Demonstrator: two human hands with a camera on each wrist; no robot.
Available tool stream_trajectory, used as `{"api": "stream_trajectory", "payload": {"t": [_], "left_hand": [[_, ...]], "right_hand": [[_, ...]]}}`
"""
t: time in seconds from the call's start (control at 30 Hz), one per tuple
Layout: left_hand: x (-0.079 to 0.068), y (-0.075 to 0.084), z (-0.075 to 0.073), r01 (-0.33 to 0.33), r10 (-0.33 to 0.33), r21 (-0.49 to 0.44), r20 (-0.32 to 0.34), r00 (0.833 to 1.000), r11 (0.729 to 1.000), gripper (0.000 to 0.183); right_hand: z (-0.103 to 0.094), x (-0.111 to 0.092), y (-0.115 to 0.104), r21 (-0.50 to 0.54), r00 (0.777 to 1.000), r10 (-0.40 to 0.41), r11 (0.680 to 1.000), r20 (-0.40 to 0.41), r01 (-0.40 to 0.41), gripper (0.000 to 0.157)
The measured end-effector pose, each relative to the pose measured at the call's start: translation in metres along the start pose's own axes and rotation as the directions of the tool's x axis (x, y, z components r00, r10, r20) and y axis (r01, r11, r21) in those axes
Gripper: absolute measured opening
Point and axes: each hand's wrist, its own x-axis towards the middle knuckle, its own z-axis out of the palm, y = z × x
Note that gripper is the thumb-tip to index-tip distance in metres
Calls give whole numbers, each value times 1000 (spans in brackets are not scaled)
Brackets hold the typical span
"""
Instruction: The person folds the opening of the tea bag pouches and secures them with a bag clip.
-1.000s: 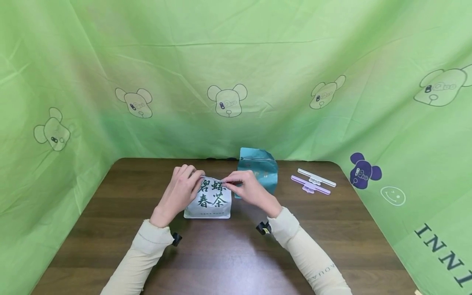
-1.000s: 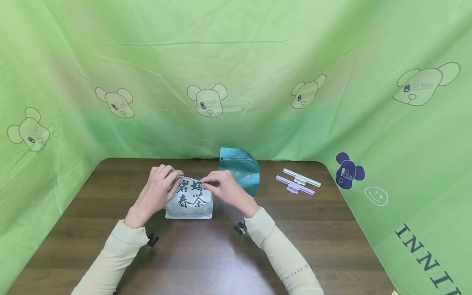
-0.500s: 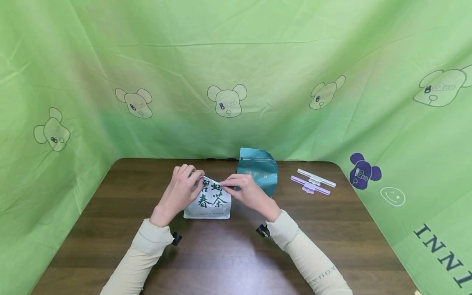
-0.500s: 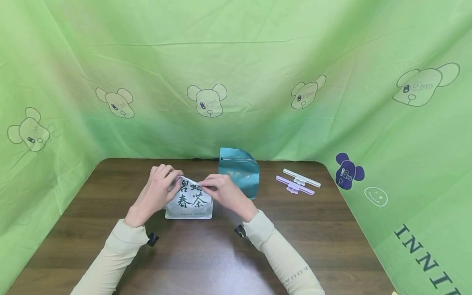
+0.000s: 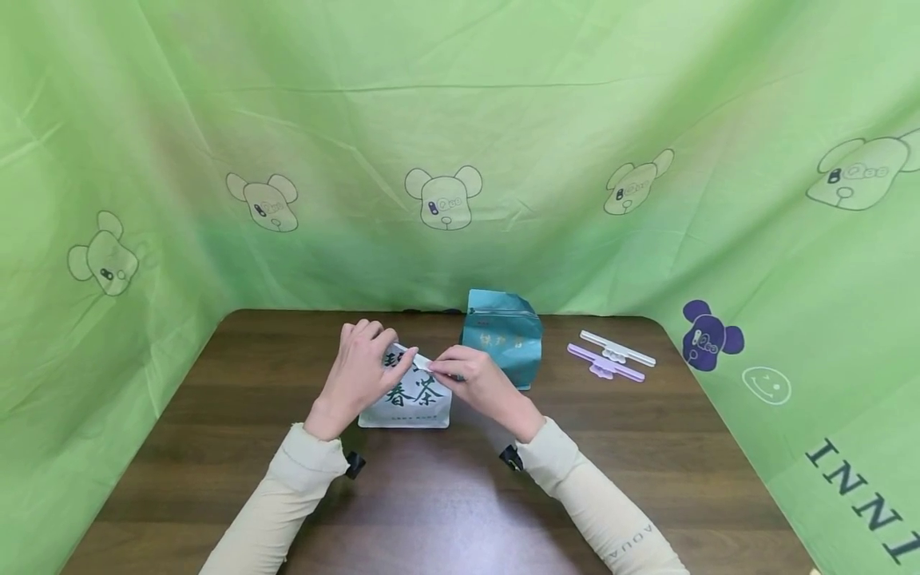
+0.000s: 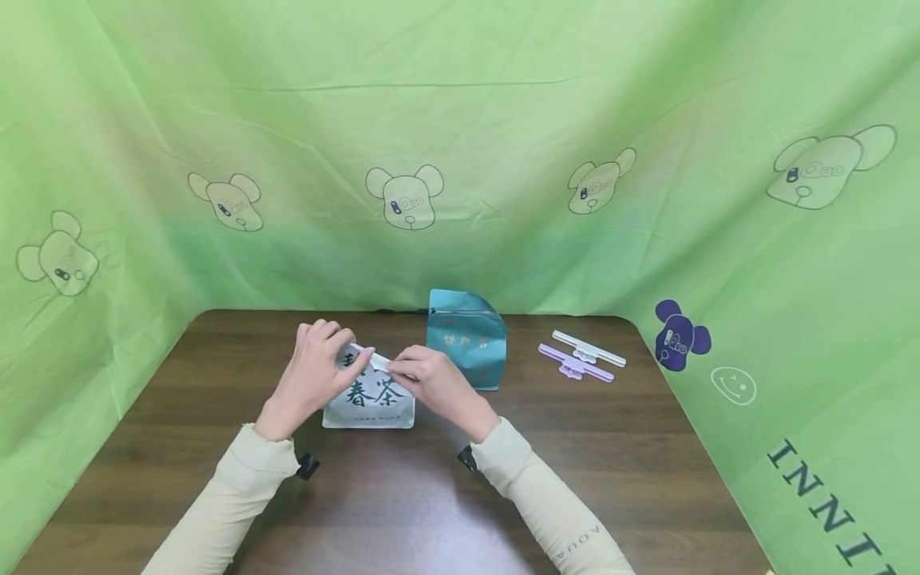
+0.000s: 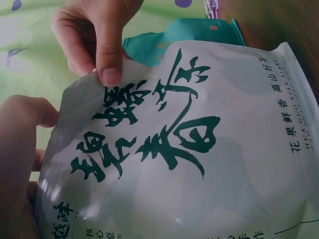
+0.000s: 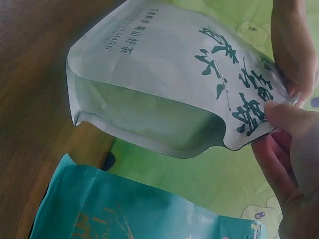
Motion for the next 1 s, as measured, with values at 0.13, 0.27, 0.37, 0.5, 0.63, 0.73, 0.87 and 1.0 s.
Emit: {"api": "stream_trajectory", "payload": {"t": [0.13,0.27,0.37,0.5,0.63,0.73,0.87,1.0], "left_hand": [[-1,-1,-1,-10,10,18,16,1000,1000,22],[-2,-2,-4,-27,25,27,54,998,999,20],[-2,-3,-7,-41,39,24,83,996,999,18],[-2,-4,-9,-60,57,23,102,993,998,15],[-2,-4,-9,-73,69,35,106,992,997,12],[-2,-5,-8,-79,74,40,99,992,996,10],[-4,-5,-7,-85,82,38,82,993,996,8],[-6,-6,-5,-85,83,36,72,994,996,5]], "right_hand": [[3,0,-1,-25,1000,-15,1000,-9,15,23],[6,2,-1,-17,1000,-3,1000,-18,3,20],[9,2,-1,-6,1000,1,1000,-20,-1,20],[14,2,0,-15,1000,3,1000,-20,-4,22],[18,4,1,-26,1000,6,1000,-18,-6,21],[20,5,0,-29,1000,-10,1000,-29,9,21],[21,7,-1,-10,998,11,1000,-58,-11,21],[20,13,-5,46,989,135,990,-60,-132,20]]}}
